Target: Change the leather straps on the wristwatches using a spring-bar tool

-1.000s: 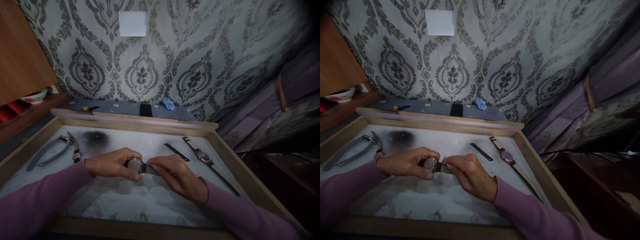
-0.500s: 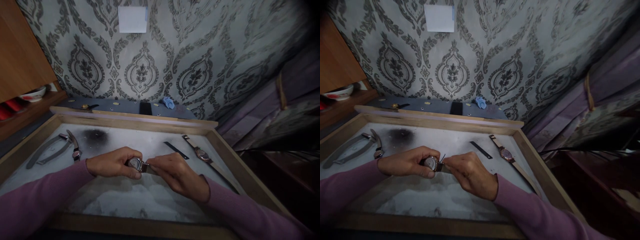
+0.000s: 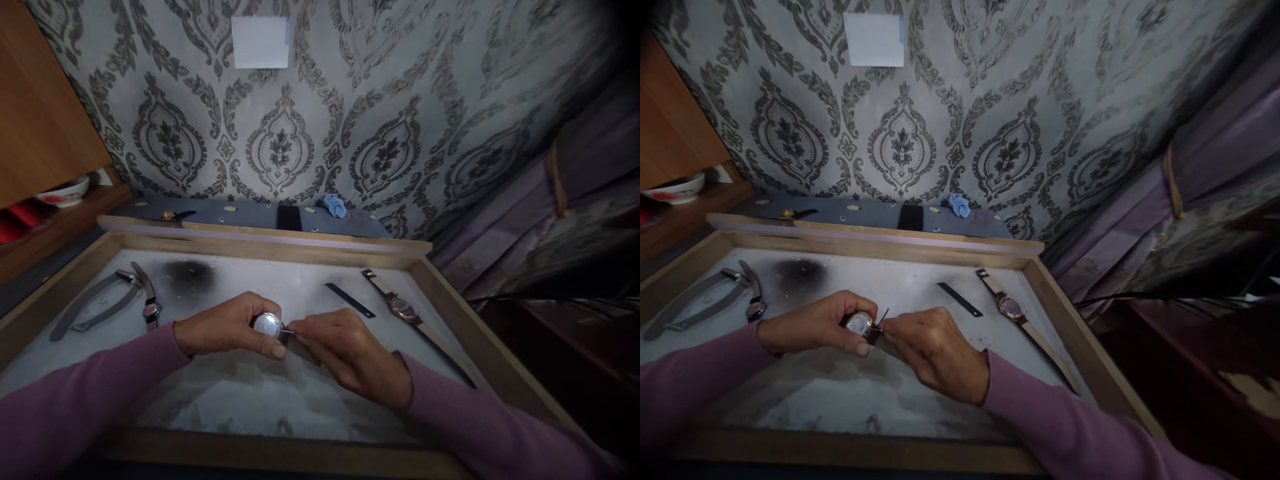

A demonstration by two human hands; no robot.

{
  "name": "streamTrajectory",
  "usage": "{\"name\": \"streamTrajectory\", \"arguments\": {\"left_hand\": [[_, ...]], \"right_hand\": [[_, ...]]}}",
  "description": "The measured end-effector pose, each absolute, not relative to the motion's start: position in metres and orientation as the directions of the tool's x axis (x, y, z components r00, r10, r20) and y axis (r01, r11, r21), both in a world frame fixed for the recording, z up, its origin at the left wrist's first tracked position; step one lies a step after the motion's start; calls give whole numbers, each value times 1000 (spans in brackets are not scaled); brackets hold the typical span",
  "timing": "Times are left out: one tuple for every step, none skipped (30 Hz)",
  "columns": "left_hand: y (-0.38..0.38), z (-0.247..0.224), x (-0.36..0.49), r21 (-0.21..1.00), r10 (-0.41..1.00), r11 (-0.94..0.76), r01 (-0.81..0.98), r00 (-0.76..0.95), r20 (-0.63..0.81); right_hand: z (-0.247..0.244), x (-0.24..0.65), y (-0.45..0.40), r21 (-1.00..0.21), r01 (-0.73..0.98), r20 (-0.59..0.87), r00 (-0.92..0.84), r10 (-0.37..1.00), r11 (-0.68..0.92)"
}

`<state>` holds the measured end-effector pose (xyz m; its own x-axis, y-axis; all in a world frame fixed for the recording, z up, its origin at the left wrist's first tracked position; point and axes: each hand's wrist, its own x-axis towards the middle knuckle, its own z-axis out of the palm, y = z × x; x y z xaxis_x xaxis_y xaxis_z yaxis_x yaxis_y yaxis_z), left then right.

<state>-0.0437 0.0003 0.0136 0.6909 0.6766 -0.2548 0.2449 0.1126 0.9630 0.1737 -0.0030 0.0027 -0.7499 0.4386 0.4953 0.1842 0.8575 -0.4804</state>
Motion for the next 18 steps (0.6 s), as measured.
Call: {"name": "streamTrajectory", "arguments": {"left_hand": [[0, 13, -44, 961, 684, 103, 256, 684, -256], [0, 13, -43, 960, 688, 95, 263, 679, -254], [0, 13, -43, 960, 691, 89, 266, 678, -252], [0, 13, -42, 961, 691, 87, 262, 679, -248], [0, 14, -42, 962, 689, 88, 257, 682, -245], [0, 15, -41, 963, 690, 90, 254, 682, -245], [-1, 16, -41, 963, 690, 92, 255, 681, -246], [-1, 18, -40, 962, 692, 90, 259, 678, -248], [-1, 19, -40, 960, 694, 88, 264, 675, -249], [-2, 20, -40, 960, 696, 84, 268, 673, -249], [-2, 21, -40, 960, 699, 80, 269, 671, -246], [-2, 22, -40, 960, 702, 77, 269, 669, -244], [-2, 22, -40, 960, 706, 77, 268, 665, -243], [-2, 22, -40, 961, 711, 78, 266, 661, -240], [-2, 22, -40, 961, 714, 78, 264, 658, -238], [-2, 21, -40, 962, 717, 75, 263, 656, -235], [-2, 21, -40, 962, 718, 73, 262, 656, -233], [-2, 21, -40, 963, 718, 70, 260, 657, -230]], "right_hand": [[2, 174, -3, -481, 185, 493, -751, 438, 857], [2, 174, -3, -480, 188, 491, -752, 440, 857], [1, 174, -4, -477, 190, 494, -750, 440, 858], [0, 174, -4, -474, 188, 501, -745, 440, 860], [-1, 174, -4, -475, 188, 509, -739, 442, 860], [-2, 174, -4, -479, 189, 513, -733, 447, 857], [-2, 174, -4, -483, 187, 518, -727, 451, 855], [-3, 173, -4, -488, 183, 520, -725, 452, 854], [-3, 173, -4, -491, 178, 523, -723, 452, 853], [-3, 173, -3, -494, 173, 524, -723, 450, 852], [-2, 173, -3, -500, 169, 524, -722, 452, 850], [-2, 172, -3, -511, 168, 521, -719, 459, 843], [-1, 172, -4, -529, 172, 511, -717, 474, 831], [0, 171, -4, -550, 177, 498, -714, 491, 816], [1, 171, -4, -569, 181, 486, -712, 506, 802], [1, 170, -4, -585, 181, 479, -710, 516, 791], [1, 170, -4, -594, 177, 479, -705, 522, 785], [1, 170, -5, -599, 172, 483, -701, 524, 782]]}}
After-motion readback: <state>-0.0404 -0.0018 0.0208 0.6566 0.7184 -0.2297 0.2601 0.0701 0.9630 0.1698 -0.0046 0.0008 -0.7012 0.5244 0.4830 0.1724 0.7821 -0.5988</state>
